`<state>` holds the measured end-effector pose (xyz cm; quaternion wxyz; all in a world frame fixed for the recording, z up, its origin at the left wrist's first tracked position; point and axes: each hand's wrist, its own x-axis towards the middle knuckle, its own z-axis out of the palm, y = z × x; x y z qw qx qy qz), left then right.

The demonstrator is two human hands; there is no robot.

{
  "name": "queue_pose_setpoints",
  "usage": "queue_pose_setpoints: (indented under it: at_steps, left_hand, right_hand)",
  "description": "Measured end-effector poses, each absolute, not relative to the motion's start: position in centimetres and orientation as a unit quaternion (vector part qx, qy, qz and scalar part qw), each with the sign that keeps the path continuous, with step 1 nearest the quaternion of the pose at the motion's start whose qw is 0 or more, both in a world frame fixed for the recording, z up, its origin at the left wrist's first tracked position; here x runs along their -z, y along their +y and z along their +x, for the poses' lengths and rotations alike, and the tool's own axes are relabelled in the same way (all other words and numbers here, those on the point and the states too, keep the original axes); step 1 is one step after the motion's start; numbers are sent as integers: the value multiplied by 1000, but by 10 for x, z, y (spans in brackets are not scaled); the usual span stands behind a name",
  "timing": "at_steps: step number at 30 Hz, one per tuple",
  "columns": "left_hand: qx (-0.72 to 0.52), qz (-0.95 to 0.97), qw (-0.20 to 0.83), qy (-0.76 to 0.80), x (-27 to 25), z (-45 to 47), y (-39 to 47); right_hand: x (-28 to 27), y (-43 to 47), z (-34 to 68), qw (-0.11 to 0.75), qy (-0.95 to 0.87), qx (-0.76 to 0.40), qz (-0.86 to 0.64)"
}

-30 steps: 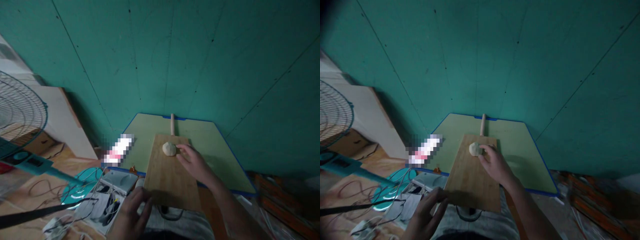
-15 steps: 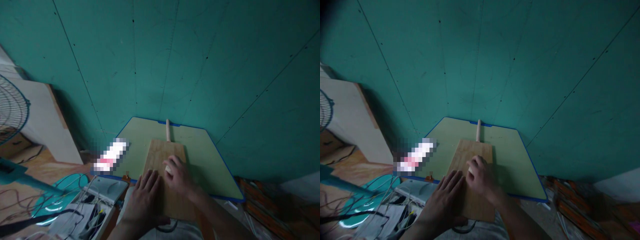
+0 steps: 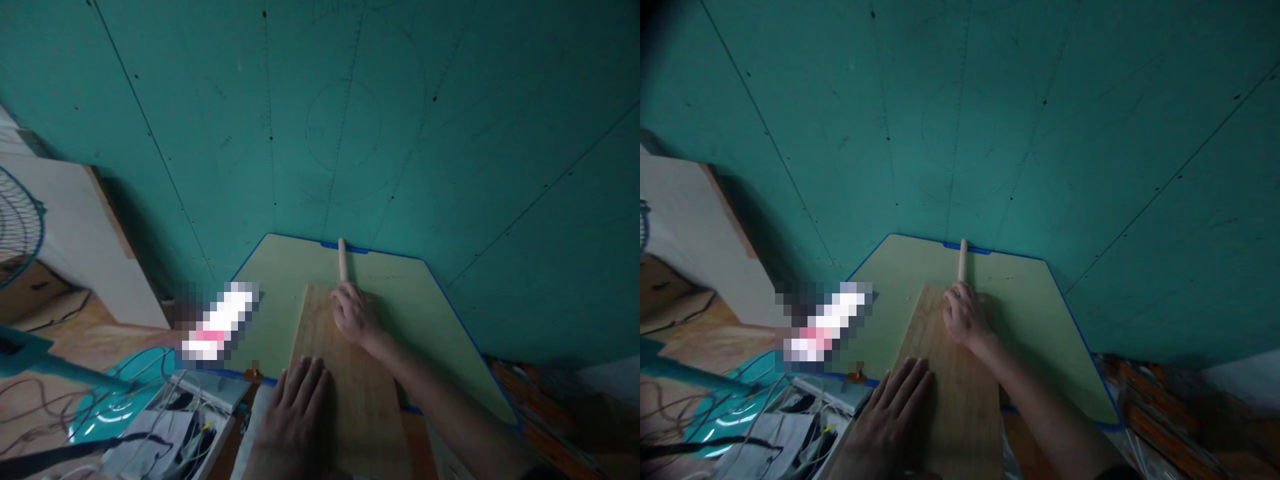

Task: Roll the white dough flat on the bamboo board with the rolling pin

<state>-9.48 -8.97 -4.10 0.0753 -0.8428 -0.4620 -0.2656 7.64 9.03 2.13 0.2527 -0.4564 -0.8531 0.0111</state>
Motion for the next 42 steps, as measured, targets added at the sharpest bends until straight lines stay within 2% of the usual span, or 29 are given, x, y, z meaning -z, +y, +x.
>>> queue_pose_setpoints:
  at_steps: [6, 13, 16, 20, 23, 27, 34, 37, 39, 42]
  left_hand:
    - [286, -832, 112, -462, 46, -92, -86]
    - [279, -838, 95, -459, 28, -93, -89]
    - [256, -846, 93, -459, 23, -96, -91]
    - [223, -850, 69, -473, 15, -100, -92]
    - [207, -850, 62, -480, 11, -99, -93]
    - [208, -844, 51, -492, 9, -95, -95]
    - [232, -847, 19, -479, 3, -96, -91]
    - [238, -848, 12, -472, -8, -85, -70]
    - [224, -854, -32, -469, -16, -75, -54]
    - [221, -829, -171, -484, -26, -66, -38]
  right_hand:
    - [-10, 76, 119, 269, -851, -88, -442]
    - [-37, -17, 94, 186, -897, -122, -381]
    - [-45, -1, 62, 145, -898, -123, -397]
    - [-38, 63, 54, 146, -882, -101, -436]
    - [-27, 91, 78, 159, -873, -81, -455]
    - [-20, 76, 117, 178, -880, -89, -432]
    - [-29, -11, 131, 214, -861, -263, -379]
    - [-29, -27, 132, 271, -805, -347, -397]
    - [-26, -30, 135, 327, -762, -358, -429]
    - [-21, -32, 140, 381, -732, -319, -466]
